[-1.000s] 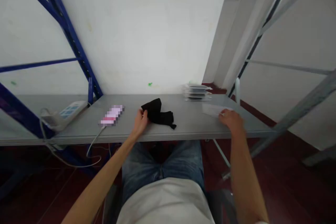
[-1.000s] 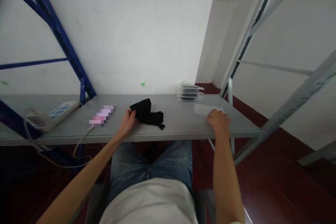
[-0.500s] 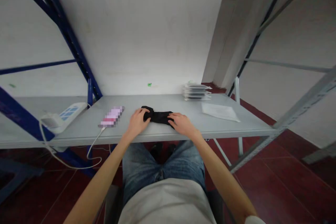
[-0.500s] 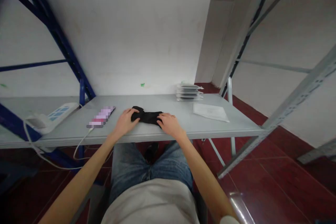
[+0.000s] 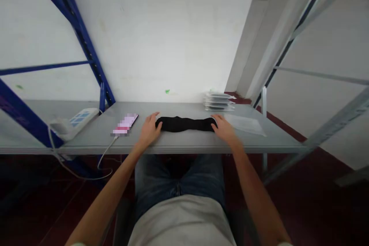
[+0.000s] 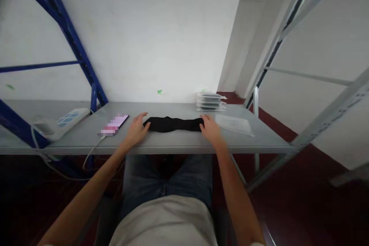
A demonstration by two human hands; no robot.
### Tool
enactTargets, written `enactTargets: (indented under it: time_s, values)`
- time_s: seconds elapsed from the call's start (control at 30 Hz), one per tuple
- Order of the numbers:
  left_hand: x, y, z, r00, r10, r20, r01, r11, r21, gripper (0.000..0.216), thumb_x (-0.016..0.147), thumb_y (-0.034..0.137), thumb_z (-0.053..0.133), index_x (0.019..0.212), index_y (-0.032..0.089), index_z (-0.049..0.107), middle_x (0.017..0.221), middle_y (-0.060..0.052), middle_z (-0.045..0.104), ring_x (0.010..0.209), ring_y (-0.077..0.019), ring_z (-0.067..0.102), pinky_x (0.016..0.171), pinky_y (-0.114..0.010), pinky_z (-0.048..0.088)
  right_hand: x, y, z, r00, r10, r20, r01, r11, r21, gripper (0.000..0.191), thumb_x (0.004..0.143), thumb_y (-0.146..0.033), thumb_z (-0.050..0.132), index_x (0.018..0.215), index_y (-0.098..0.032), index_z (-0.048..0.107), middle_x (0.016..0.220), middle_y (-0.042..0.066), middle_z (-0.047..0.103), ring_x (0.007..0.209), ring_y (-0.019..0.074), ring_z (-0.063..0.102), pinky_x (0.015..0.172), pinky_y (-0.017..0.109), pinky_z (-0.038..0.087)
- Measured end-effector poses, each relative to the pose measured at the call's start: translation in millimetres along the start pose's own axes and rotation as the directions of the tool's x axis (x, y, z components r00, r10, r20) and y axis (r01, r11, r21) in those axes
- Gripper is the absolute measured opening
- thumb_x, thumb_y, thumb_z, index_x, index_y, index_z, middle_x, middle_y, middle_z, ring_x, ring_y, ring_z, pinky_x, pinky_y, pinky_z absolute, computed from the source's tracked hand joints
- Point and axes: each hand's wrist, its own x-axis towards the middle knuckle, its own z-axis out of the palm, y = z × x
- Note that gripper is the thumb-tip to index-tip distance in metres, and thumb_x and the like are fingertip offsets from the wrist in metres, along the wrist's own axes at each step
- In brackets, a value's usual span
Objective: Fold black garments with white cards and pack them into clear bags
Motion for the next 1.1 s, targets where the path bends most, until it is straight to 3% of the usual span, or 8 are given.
enactTargets:
  time_s: [0.1,0.27,0.43,0.57,0.7,0.77,0.93,1.1]
  values:
    - [-1.2,-1.7,7.1,0.983,0.034,0.178,-0.032,0.999,-0.016,0.052,0.092,0.021,0.054,0.144,0.018,0.05,0.137,-0.014,0.065,0.128,-0.0305,0.061,0.112,-0.049,0.048,0.4,-2.9,16.7,0.999,0.025,-0.021,-0.024,1.0,0.009,0.057,0.099,-0.022,0.05,0.156,-0.017,0.045,0.151,0.016,0.057,0.129,0.0327,0.06,0.106,0.044,0.051]
    - [4.6,-6.5,3.3,0.996,0.0,0.091,-0.001,1.0,0.016,0.055,0.078,0.01,0.055,0.131,0.018,0.064,0.112,-0.011,0.072,0.114,-0.0303,0.064,0.105,-0.047,0.051,5.0,-12.7,34.7,0.996,0.023,-0.086,-0.018,0.998,0.061,0.061,0.096,-0.019,0.051,0.157,-0.014,0.043,0.136,0.018,0.065,0.127,0.0328,0.059,0.108,0.045,0.048]
    - [15.7,-3.9,-19.7,0.99,0.014,0.138,-0.01,1.0,-0.028,0.035,0.071,0.011,0.054,0.097,0.02,0.075,0.097,-0.007,0.071,0.101,-0.0277,0.066,0.098,-0.043,0.053,14.5,-15.4,15.8,0.981,0.04,-0.192,-0.003,0.982,0.19,0.051,0.088,-0.013,0.054,0.137,-0.016,0.067,0.114,0.012,0.072,0.11,0.0282,0.064,0.105,0.043,0.049]
    - [19.8,-0.9,-54.4,0.935,0.154,0.319,-0.099,0.978,-0.184,0.026,0.072,0.019,0.059,0.092,0.021,0.075,0.105,-0.005,0.074,0.101,-0.0247,0.069,0.099,-0.039,0.053,3.9,4.0,-31.4,0.987,-0.156,0.032,0.139,0.943,0.301,0.032,0.083,-0.014,0.061,0.105,-0.024,0.082,0.105,0.007,0.074,0.102,0.0239,0.067,0.1,0.038,0.051]
    - [17.2,4.0,-86.3,0.789,0.214,0.575,-0.086,0.967,-0.242,0.02,0.076,0.042,0.073,0.088,0.026,0.079,0.104,-0.002,0.077,0.1,-0.0237,0.07,0.096,-0.034,0.052,-18.3,25.6,-75.4,0.895,-0.342,0.286,0.203,0.884,0.421,0.026,0.08,-0.031,0.077,0.105,-0.031,0.083,0.122,0.003,0.074,0.116,0.0267,0.067,0.106,0.038,0.049]
    - [16.4,7.0,-90.7,0.758,0.174,0.628,-0.054,0.977,-0.204,0.027,0.083,0.052,0.07,0.085,0.027,0.08,0.1,-0.002,0.078,0.097,-0.0234,0.071,0.093,-0.032,0.053,-22.8,28.9,-82.2,0.876,-0.345,0.338,0.181,0.883,0.433,0.024,0.082,-0.037,0.077,0.104,-0.031,0.084,0.127,0.003,0.074,0.12,0.0279,0.067,0.107,0.039,0.049]
    - [18.8,5.0,-62.3,0.928,0.186,0.324,-0.175,0.983,-0.061,0.034,0.091,0.042,0.06,0.114,0.023,0.076,0.12,-0.009,0.076,0.114,-0.0292,0.067,0.106,-0.044,0.05,-9.5,14.8,-51.7,0.951,-0.184,0.248,0.076,0.918,0.39,0.03,0.092,-0.027,0.065,0.119,-0.025,0.078,0.127,0.007,0.074,0.109,0.0235,0.071,0.099,0.035,0.054]
    - [14.5,-7.8,-30.5,0.929,0.142,0.342,-0.161,0.987,0.027,0.031,0.088,0.032,0.059,0.112,0.024,0.076,0.121,-0.01,0.076,0.117,-0.0311,0.067,0.107,-0.047,0.05,0.6,-2.7,-15.4,0.989,-0.085,0.12,0.066,0.986,0.154,0.04,0.088,-0.014,0.068,0.126,-0.024,0.074,0.119,0.008,0.074,0.099,0.0212,0.071,0.097,0.033,0.053]
